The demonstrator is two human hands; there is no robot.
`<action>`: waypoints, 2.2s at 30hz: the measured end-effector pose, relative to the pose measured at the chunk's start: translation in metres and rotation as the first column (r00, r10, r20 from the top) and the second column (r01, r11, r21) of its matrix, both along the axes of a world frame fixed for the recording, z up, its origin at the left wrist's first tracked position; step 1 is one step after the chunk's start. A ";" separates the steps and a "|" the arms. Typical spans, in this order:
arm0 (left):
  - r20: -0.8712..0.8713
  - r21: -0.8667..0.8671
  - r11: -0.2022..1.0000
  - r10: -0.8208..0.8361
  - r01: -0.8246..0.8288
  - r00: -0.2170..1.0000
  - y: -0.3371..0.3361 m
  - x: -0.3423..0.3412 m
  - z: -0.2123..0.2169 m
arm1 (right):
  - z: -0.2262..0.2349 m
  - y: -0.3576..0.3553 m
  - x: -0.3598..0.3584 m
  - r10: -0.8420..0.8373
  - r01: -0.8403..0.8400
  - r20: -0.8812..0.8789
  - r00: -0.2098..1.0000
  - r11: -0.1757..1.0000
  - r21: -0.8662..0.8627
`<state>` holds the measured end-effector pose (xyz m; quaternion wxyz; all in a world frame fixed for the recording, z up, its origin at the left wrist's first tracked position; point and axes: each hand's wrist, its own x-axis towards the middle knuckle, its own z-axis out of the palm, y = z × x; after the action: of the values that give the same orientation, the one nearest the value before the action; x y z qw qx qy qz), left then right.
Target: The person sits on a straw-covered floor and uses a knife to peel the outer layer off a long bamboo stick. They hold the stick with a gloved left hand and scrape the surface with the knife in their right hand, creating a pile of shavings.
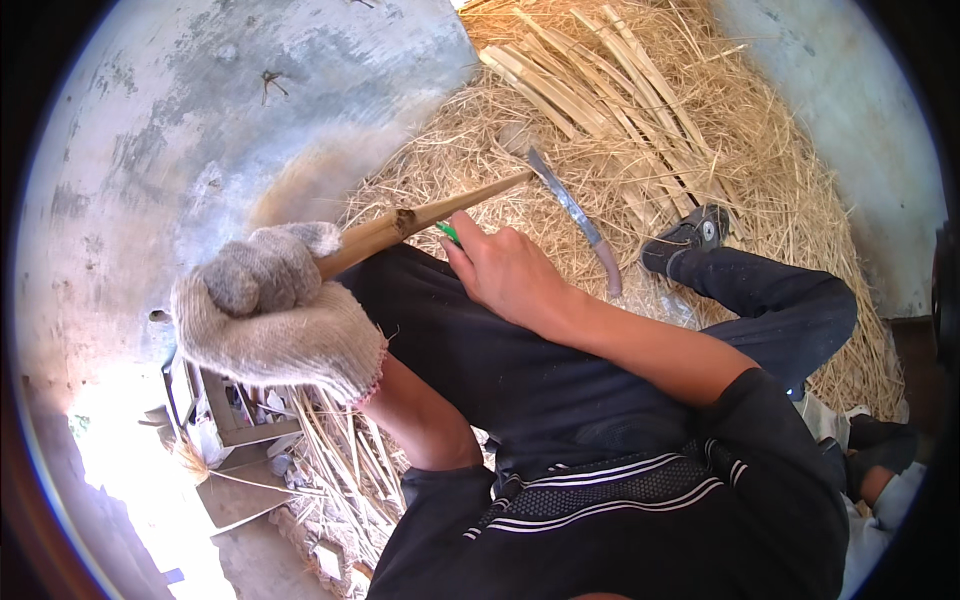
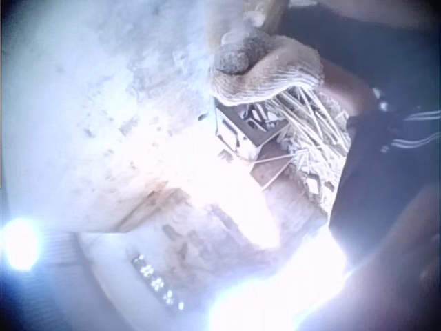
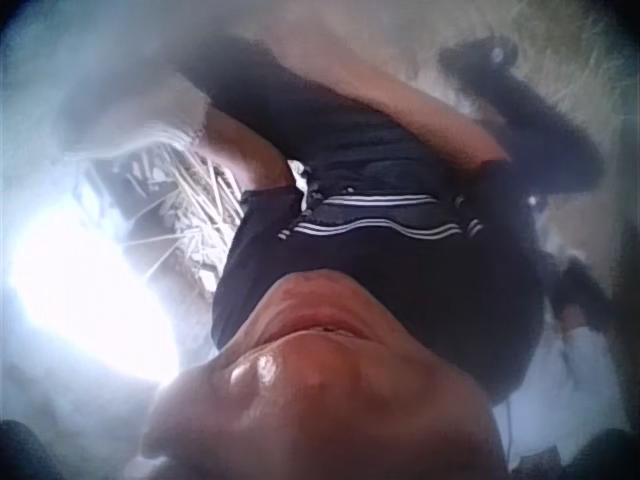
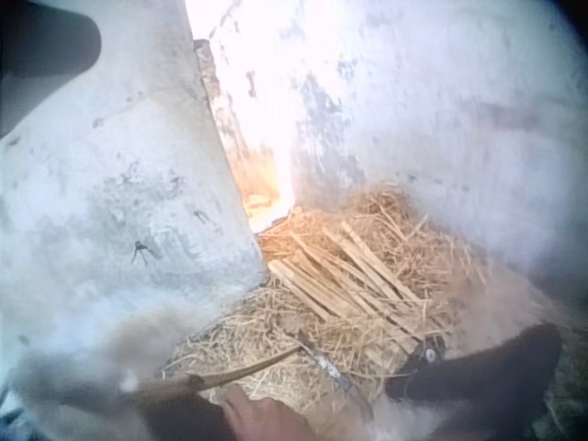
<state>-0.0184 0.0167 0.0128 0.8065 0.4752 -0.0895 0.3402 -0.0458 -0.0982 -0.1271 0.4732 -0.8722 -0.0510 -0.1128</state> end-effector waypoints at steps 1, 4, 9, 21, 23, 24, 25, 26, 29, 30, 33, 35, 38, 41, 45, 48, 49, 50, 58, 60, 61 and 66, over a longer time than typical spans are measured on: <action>0.021 -0.005 1.000 -0.024 0.024 0.999 0.003 0.003 -0.002 | -0.002 0.004 0.003 -0.013 0.013 0.015 1.000 1.000 -0.024; 0.032 0.009 0.999 0.041 -0.041 0.999 0.003 0.011 -0.001 | 0.006 0.007 0.003 -0.042 0.043 0.013 0.999 0.995 -0.096; 0.000 -0.008 0.998 0.062 -0.062 0.998 0.010 0.011 -0.002 | 0.022 0.005 -0.002 0.001 -0.001 -0.033 0.999 1.000 0.009; -0.010 0.018 0.991 0.134 -0.134 0.991 -0.005 0.008 0.001 | 0.023 0.008 0.011 0.045 -0.033 -0.096 0.994 0.991 0.133; -0.026 0.038 0.992 0.124 -0.123 0.992 -0.007 0.008 0.001 | 0.019 0.009 0.018 0.041 -0.033 -0.063 0.997 0.993 0.118; -0.033 0.056 0.993 0.106 -0.104 0.994 -0.005 0.009 0.002 | 0.018 0.009 0.023 0.041 -0.037 -0.040 0.998 0.994 0.104; -0.042 0.073 0.994 0.088 -0.085 0.995 -0.004 0.010 0.001 | 0.015 0.009 0.025 0.041 -0.040 -0.018 0.999 0.995 0.090; -0.035 0.080 0.995 0.067 -0.064 0.997 -0.002 0.010 0.001 | 0.016 0.008 0.024 0.051 -0.048 -0.032 0.998 0.995 0.083; -0.014 0.072 0.997 0.028 -0.027 1.000 0.004 0.008 0.000 | 0.018 0.006 0.015 0.047 -0.045 -0.098 0.994 0.999 0.030; -0.005 0.048 0.998 0.030 -0.030 1.000 0.004 0.010 -0.002 | 0.018 0.003 0.007 0.024 -0.025 -0.133 0.991 1.000 -0.011; 0.050 0.070 0.997 0.024 -0.028 0.998 0.003 0.008 -0.006 | 0.008 -0.003 -0.004 -0.039 0.026 -0.089 0.995 0.990 -0.139; 0.093 0.105 0.994 0.003 -0.012 0.996 0.004 0.006 -0.011 | 0.010 -0.007 -0.007 -0.062 0.046 -0.071 0.996 0.977 -0.209; 0.114 0.001 0.997 -0.078 0.078 0.990 0.001 0.002 -0.011 | 0.016 -0.024 -0.004 0.109 -0.106 -0.163 0.981 0.994 0.025; 0.067 0.021 0.996 -0.087 0.085 0.994 -0.009 -0.004 -0.004 | 0.027 -0.038 -0.006 0.161 -0.150 -0.122 0.979 0.984 0.094; 0.120 0.055 0.986 -0.163 0.157 0.979 -0.018 -0.003 -0.003 | 0.034 -0.027 -0.021 0.037 -0.034 -0.024 0.999 0.995 0.090; 0.054 0.014 0.997 -0.072 0.071 0.996 -0.029 -0.009 0.003 | 0.041 -0.017 -0.025 -0.053 0.050 -0.142 0.988 0.998 -0.028; 0.087 0.057 0.996 -0.068 0.063 0.994 -0.031 -0.011 0.005 | 0.026 -0.019 -0.018 -0.016 -0.014 -0.145 0.989 0.979 -0.205; 0.116 0.093 0.994 -0.073 0.062 0.991 -0.035 -0.014 0.006 | -0.006 -0.028 -0.006 0.012 -0.072 -0.157 0.987 0.922 -0.380; 0.101 0.151 0.988 -0.057 0.041 0.993 -0.052 -0.012 0.007 | -0.092 -0.112 -0.011 -0.174 0.111 -0.272 0.946 0.966 -0.233; 0.086 0.182 0.983 0.010 -0.025 0.996 -0.048 -0.009 0.010 | -0.028 -0.090 -0.004 -0.124 0.148 -0.293 0.948 0.987 0.061; 0.073 0.195 0.979 0.045 -0.059 0.996 -0.046 -0.009 0.011 | 0.000 -0.080 -0.006 -0.041 0.070 -0.275 0.960 0.993 0.096; 0.078 0.143 0.990 -0.031 0.020 0.996 -0.047 -0.010 0.008 | 0.023 -0.044 -0.014 0.037 -0.032 -0.228 0.973 0.999 0.025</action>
<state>-0.0280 -0.0304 0.0209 0.7708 0.5162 -0.1516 0.3413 -0.0599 -0.1424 -0.1041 0.4872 -0.8732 -0.0103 -0.0042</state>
